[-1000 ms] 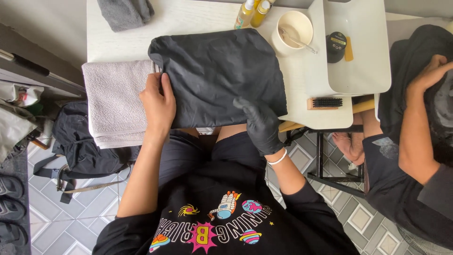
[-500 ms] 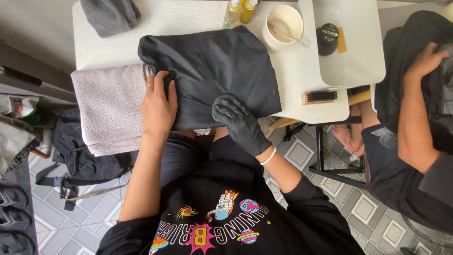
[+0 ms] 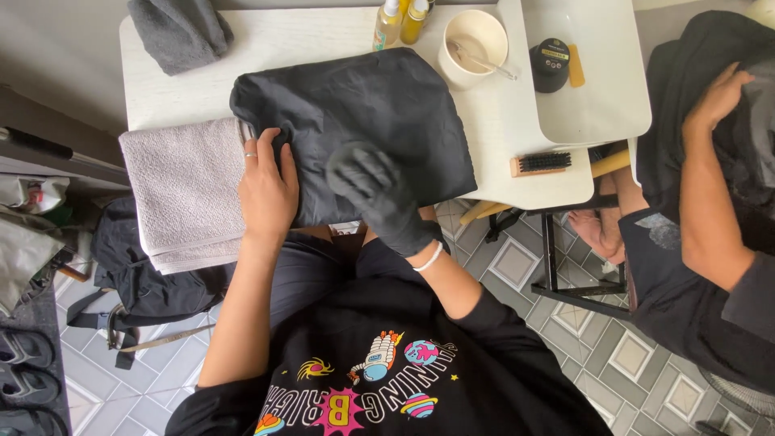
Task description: The person uses a spoon to scrape a white substance from a black bag placed on a table. They then wipe the bag with a towel and fold it. Finally, they place the folded bag into a larger black tote bag.
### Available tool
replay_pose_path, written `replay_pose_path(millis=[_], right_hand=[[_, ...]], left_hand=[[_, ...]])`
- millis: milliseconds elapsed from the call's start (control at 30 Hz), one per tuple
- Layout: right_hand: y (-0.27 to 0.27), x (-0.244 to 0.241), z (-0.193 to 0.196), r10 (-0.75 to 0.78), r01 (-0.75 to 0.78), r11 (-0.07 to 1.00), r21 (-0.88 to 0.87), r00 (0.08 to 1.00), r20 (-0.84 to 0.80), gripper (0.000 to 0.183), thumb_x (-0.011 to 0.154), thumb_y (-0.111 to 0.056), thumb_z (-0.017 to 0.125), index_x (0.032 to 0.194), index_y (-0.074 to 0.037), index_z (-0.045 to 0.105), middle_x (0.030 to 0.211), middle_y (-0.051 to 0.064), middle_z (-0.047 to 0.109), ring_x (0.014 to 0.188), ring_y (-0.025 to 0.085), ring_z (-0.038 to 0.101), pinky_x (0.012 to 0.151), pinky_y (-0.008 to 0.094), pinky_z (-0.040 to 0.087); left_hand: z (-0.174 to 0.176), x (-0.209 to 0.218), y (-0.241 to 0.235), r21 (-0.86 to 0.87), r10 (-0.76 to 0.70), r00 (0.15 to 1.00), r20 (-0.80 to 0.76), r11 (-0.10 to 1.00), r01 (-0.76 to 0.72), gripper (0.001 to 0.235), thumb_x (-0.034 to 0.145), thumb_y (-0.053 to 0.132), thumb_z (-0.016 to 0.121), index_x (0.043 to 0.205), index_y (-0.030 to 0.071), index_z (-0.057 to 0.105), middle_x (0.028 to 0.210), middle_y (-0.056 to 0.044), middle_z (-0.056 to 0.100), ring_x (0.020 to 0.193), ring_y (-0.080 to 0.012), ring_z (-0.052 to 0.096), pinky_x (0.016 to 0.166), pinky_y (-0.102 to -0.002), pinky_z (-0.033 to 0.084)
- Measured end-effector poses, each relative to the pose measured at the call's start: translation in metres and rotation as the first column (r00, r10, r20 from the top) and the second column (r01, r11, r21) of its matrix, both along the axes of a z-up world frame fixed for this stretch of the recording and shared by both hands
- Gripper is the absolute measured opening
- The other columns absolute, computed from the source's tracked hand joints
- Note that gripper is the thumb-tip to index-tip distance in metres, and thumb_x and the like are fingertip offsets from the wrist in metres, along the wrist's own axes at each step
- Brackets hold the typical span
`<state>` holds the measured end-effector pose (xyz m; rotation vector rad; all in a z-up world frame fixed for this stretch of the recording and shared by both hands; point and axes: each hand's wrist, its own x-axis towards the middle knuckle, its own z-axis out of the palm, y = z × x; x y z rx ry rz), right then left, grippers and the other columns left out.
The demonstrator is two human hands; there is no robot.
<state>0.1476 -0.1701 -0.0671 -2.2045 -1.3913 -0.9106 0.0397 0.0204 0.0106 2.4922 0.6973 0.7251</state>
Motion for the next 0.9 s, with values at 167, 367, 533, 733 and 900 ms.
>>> replay_pose_path(millis=[167,367,533,733,900], right_hand=[[0.028,-0.008,-0.025,-0.018,-0.001,0.988,-0.152,0.992,-0.126,0.037,0.107,-0.021,0.057,0.142,-0.011,0.059,0.144,0.014,0.057,0.140,0.032,0.045,0.124,0.041,0.027],[-0.057,0.100,-0.046,-0.062,-0.003,0.955,-0.298,0.976,-0.210,0.042,0.109,-0.034,0.052,0.146,-0.015,0.057,0.145,0.014,0.057,0.142,0.032,0.045,0.128,0.046,0.024],[-0.102,0.119,-0.022,-0.289,0.248,0.922,-0.296,0.952,-0.102,0.035,0.103,-0.036,0.067,0.135,-0.021,0.064,0.139,0.005,0.064,0.139,0.026,0.052,0.121,0.043,0.036],[-0.037,-0.005,-0.026,-0.126,0.102,0.986,-0.129,0.973,-0.192,0.050,0.106,-0.042,0.056,0.152,-0.022,0.051,0.159,0.005,0.046,0.151,0.026,0.038,0.130,0.049,0.026],[-0.034,-0.014,-0.053,0.055,-0.052,0.996,-0.070,0.997,0.047,0.042,0.102,-0.044,0.063,0.133,-0.016,0.069,0.141,0.011,0.063,0.131,0.030,0.058,0.116,0.052,0.040]], left_hand=[[-0.005,0.002,-0.003,0.075,0.044,0.998,-0.049,0.996,-0.040,0.024,0.113,0.021,0.048,0.134,0.012,0.053,0.106,-0.010,0.056,0.082,-0.0350,0.074,0.063,-0.047,0.063],[-0.010,0.003,-0.003,0.141,0.050,0.998,-0.039,0.989,-0.044,0.023,0.114,0.021,0.046,0.134,0.013,0.053,0.106,-0.009,0.055,0.079,-0.0323,0.074,0.060,-0.044,0.063],[-0.008,0.002,-0.004,0.113,0.052,0.998,-0.021,0.992,-0.050,0.021,0.113,0.020,0.047,0.132,0.013,0.052,0.105,-0.009,0.056,0.077,-0.0325,0.074,0.059,-0.044,0.063],[-0.014,0.001,-0.002,0.132,0.073,0.996,-0.042,0.989,-0.067,0.021,0.114,0.023,0.047,0.132,0.014,0.052,0.106,-0.009,0.057,0.078,-0.0332,0.074,0.060,-0.044,0.063],[-0.020,0.001,0.001,0.182,0.065,0.996,-0.063,0.982,-0.052,0.024,0.114,0.024,0.045,0.135,0.016,0.051,0.108,-0.008,0.056,0.080,-0.0314,0.075,0.060,-0.042,0.064]])
